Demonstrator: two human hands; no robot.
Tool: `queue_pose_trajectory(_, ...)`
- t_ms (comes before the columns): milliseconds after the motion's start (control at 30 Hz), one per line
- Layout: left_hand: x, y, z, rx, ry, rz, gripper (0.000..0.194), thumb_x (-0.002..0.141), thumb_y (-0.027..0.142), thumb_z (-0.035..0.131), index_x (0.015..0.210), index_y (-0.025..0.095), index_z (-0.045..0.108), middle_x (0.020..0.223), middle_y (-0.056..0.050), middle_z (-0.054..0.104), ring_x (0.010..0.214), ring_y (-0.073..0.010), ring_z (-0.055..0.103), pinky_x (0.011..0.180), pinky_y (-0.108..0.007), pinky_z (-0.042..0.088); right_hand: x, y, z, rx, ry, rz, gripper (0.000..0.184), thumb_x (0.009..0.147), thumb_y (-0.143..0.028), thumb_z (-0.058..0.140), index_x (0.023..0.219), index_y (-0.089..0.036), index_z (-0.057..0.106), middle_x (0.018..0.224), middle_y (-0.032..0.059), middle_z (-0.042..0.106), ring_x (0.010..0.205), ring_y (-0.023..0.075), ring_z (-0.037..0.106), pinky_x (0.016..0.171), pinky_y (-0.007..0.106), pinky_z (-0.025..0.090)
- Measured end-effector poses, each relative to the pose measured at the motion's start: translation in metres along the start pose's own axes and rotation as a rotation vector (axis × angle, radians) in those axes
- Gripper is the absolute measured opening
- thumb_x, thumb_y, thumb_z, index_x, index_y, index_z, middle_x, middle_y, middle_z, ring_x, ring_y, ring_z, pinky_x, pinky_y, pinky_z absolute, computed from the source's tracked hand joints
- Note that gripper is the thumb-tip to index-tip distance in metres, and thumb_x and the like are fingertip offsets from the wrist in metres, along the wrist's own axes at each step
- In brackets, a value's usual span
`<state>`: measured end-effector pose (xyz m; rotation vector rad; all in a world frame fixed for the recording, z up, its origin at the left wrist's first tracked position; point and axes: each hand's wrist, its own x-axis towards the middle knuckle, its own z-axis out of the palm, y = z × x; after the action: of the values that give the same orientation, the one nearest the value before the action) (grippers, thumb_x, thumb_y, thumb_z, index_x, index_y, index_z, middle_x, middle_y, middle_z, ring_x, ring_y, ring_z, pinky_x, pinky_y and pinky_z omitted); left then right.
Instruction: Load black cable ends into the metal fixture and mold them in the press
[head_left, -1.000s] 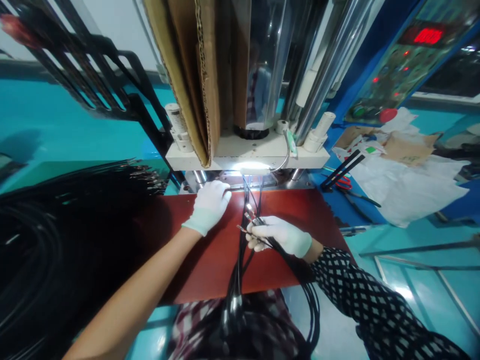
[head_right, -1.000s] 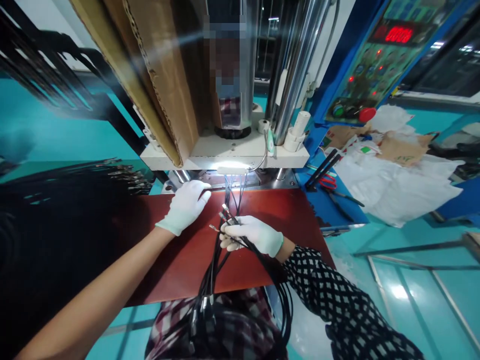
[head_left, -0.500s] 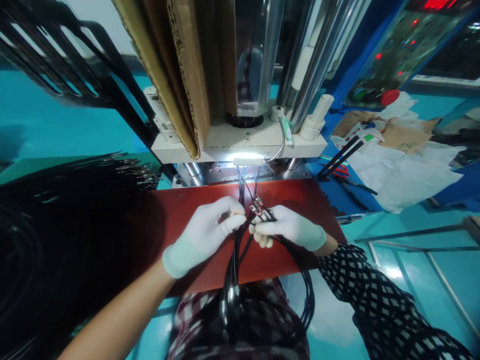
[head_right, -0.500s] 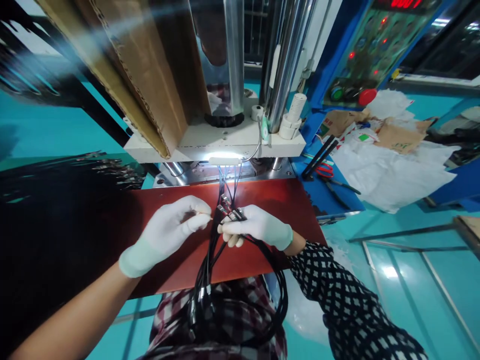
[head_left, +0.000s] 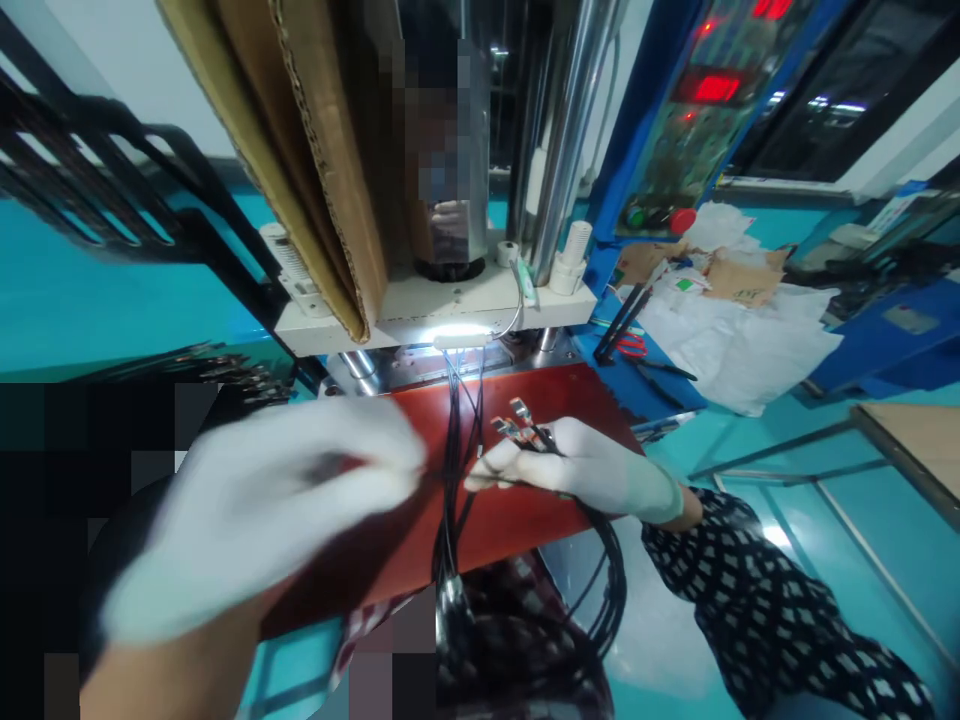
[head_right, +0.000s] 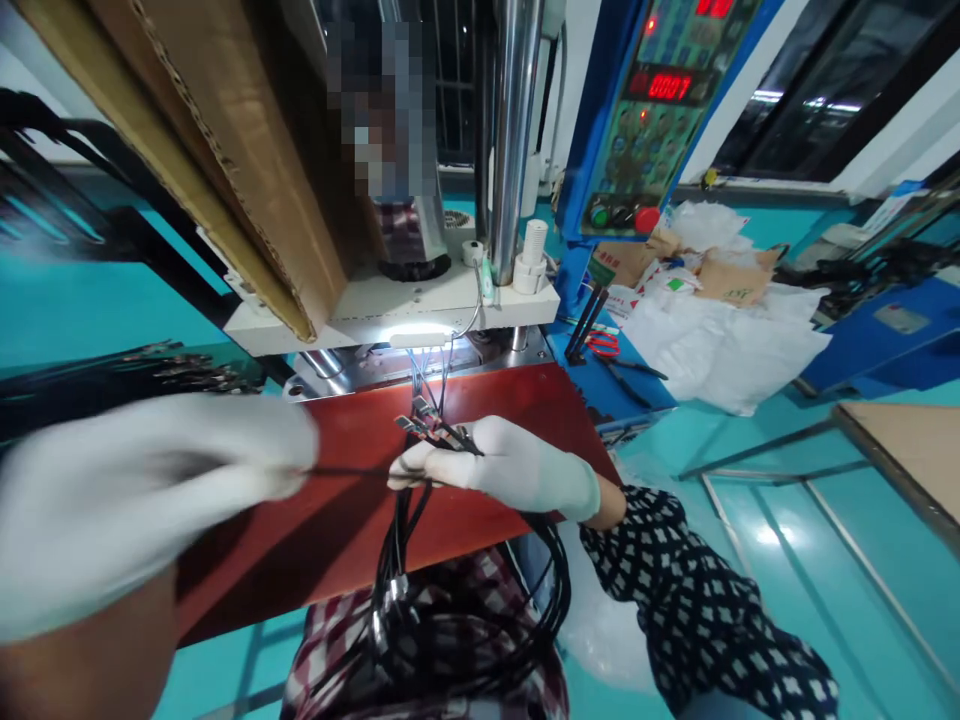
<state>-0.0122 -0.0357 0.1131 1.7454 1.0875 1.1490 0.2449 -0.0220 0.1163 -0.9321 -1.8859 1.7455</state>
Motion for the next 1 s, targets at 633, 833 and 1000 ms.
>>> queue_pose_trajectory(633, 0.112, -0.181, 0.041, 1.061, -0.162, 0.020, 0.038, 0.095, 0.032, 0.049, 0.125, 0.013, 0.063, 0.126, -0.017, 0.063, 0.118, -0.0342, 0.055, 0.097, -0.046, 0.044, 0.067, 0.094, 0.004, 0.279, 0.113, 0.198, 0.037, 0.088, -0.049, 0.064, 0.094, -0.013, 0.064, 0.059, -0.0005, 0.062, 0.040, 0.0051, 0.039, 0.041, 0.020, 0.024)
queue_pose_trajectory(833, 0.082, -0.170, 0.027, 1.126, -0.171, -0.059, 0.024, 0.094, 0.024, 0.046, 0.099, 0.013, 0.066, 0.101, -0.017, 0.065, 0.095, -0.0324, 0.062, 0.083, -0.042, 0.047, 0.068, 0.093, 0.017, -0.192, 0.205, 0.148, 0.028, 0.095, -0.044, 0.055, 0.084, -0.018, 0.061, 0.068, -0.0001, 0.070, 0.050, 0.0094, 0.055, 0.057, 0.024, 0.043)
queue_pose_trajectory(1000, -0.005, -0.146, -0.008, 1.130, -0.109, -0.389, 0.016, 0.095, 0.027, 0.044, 0.094, 0.018, 0.058, 0.089, -0.011, 0.063, 0.079, -0.0292, 0.063, 0.068, -0.037, 0.045, 0.065, 0.091, 0.016, -0.238, 0.209, 0.135, 0.022, 0.092, -0.037, 0.060, 0.079, -0.019, 0.060, 0.062, -0.0011, 0.069, 0.065, 0.0131, 0.062, 0.071, 0.025, 0.044)
